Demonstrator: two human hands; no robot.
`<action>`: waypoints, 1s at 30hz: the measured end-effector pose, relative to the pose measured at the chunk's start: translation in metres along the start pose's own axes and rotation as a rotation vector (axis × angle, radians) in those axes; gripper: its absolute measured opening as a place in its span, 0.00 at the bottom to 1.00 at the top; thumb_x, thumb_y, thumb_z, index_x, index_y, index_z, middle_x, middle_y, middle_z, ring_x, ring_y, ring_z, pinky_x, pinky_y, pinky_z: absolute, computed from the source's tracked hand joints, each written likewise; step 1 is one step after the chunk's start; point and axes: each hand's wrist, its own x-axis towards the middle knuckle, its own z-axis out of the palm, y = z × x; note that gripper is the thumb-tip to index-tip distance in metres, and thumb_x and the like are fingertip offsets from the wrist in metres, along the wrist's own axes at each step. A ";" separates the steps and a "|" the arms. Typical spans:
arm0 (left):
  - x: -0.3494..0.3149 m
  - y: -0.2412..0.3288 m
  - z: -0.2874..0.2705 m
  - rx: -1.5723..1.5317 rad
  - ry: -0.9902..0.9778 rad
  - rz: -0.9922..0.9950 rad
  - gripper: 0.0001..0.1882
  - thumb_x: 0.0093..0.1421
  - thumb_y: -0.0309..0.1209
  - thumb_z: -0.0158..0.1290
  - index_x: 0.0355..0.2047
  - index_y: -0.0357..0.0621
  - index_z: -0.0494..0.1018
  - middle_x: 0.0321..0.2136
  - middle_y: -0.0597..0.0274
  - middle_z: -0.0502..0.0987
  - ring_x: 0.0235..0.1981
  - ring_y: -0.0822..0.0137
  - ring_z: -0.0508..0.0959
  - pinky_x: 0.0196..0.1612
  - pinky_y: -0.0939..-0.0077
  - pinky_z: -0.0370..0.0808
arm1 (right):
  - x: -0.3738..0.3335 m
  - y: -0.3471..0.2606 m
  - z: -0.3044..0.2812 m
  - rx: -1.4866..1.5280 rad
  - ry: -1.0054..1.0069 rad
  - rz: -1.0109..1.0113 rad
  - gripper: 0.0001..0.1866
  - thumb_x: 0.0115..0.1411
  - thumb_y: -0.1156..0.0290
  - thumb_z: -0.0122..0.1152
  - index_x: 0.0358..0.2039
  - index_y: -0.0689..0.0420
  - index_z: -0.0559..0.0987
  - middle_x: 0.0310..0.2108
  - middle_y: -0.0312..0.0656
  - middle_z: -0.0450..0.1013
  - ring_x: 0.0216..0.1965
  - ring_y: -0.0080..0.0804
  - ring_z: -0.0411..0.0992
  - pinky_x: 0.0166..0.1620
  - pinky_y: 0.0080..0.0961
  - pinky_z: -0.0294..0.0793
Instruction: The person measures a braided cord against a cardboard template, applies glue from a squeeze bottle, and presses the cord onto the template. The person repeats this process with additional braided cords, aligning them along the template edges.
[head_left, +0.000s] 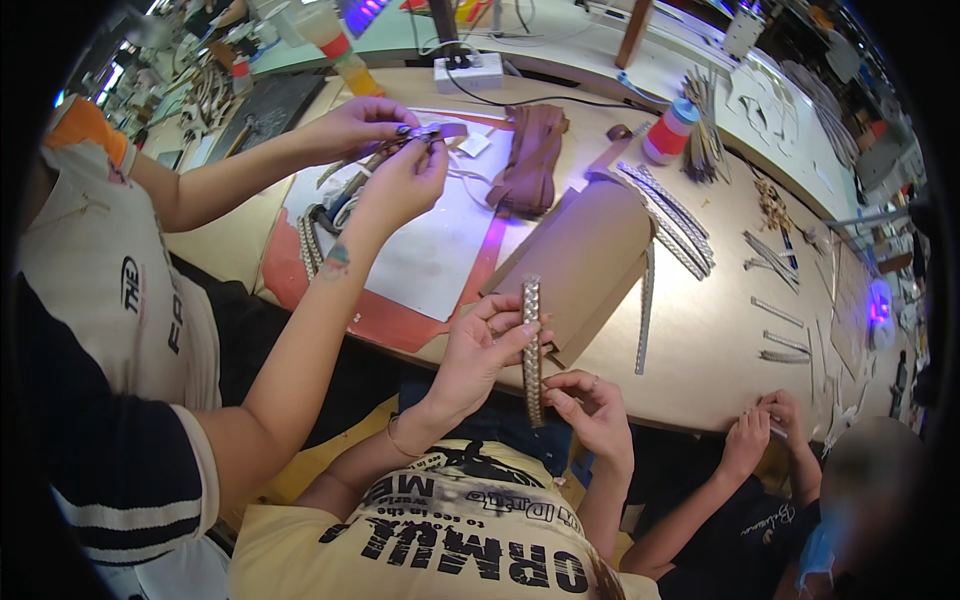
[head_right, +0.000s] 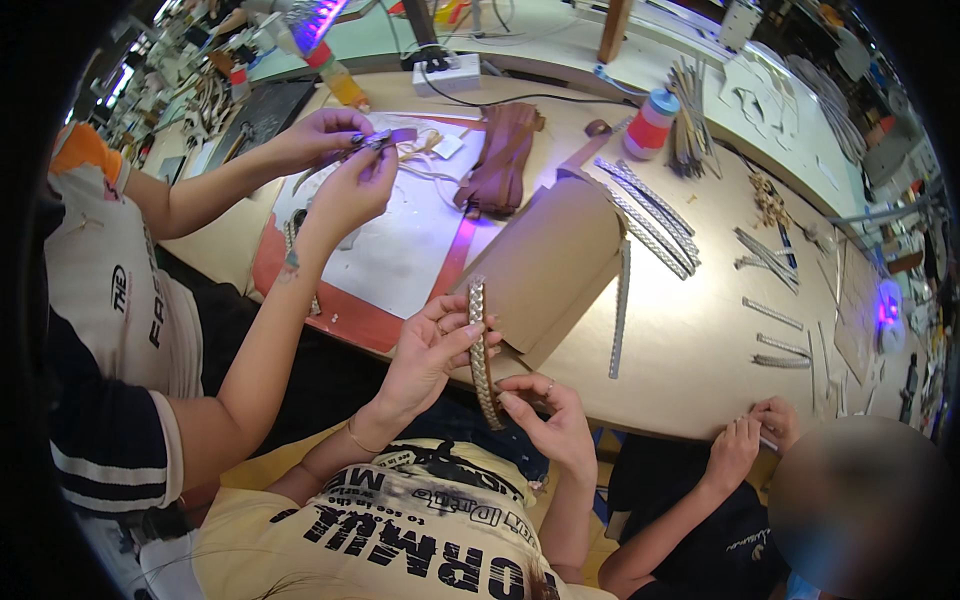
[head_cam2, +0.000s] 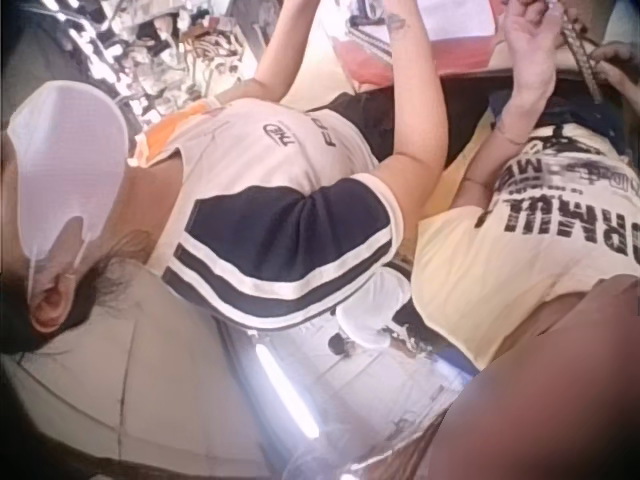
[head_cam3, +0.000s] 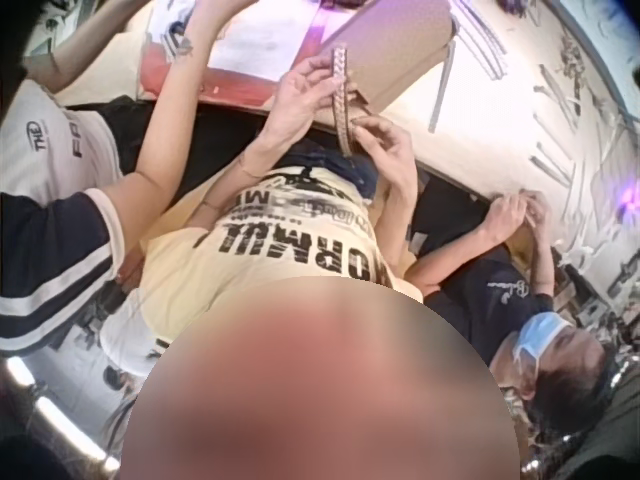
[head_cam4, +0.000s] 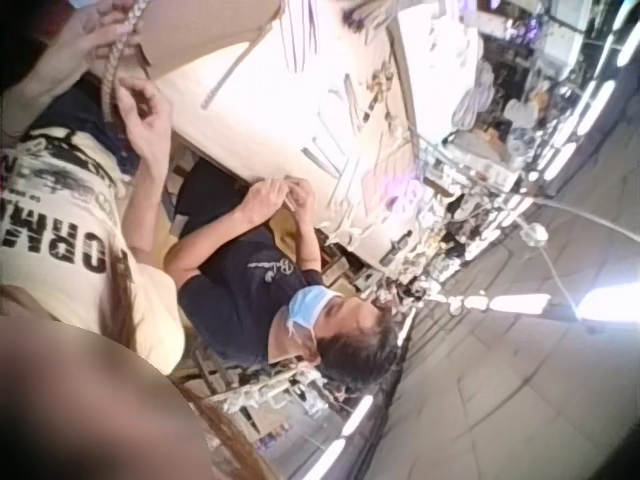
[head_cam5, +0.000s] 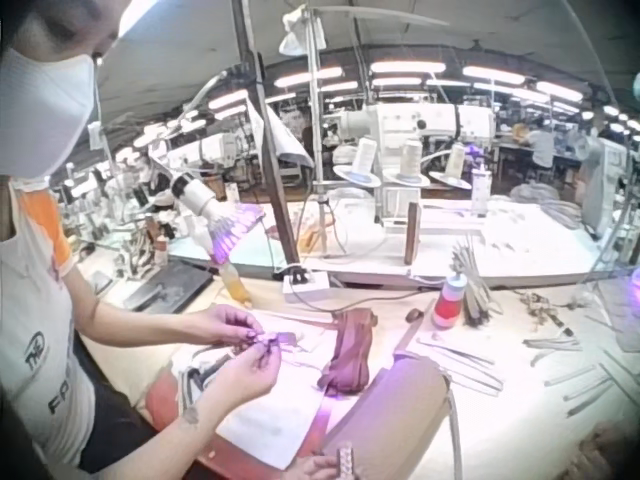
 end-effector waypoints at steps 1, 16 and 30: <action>-0.003 0.000 -0.009 -0.003 0.052 -0.017 0.15 0.62 0.22 0.52 0.49 0.36 0.65 0.42 0.52 0.77 0.41 0.63 0.81 0.44 0.74 0.80 | 0.001 0.003 -0.002 -0.038 0.056 0.003 0.08 0.60 0.76 0.60 0.39 0.65 0.78 0.35 0.38 0.75 0.36 0.22 0.73 0.43 0.21 0.73; 0.039 -0.018 -0.138 0.036 0.407 0.165 0.21 0.61 0.22 0.53 0.52 0.27 0.61 0.40 0.47 0.77 0.38 0.61 0.81 0.42 0.71 0.80 | 0.039 0.052 -0.039 -0.360 0.829 -0.462 0.08 0.65 0.70 0.57 0.30 0.61 0.76 0.21 0.26 0.65 0.22 0.10 0.57 0.25 0.12 0.55; 0.041 -0.040 -0.145 0.245 0.382 0.330 0.21 0.63 0.20 0.48 0.55 0.27 0.59 0.42 0.45 0.76 0.38 0.60 0.80 0.40 0.69 0.80 | 0.041 0.057 -0.033 -0.615 0.881 -0.569 0.11 0.63 0.70 0.58 0.27 0.63 0.76 0.19 0.27 0.65 0.20 0.12 0.57 0.22 0.14 0.54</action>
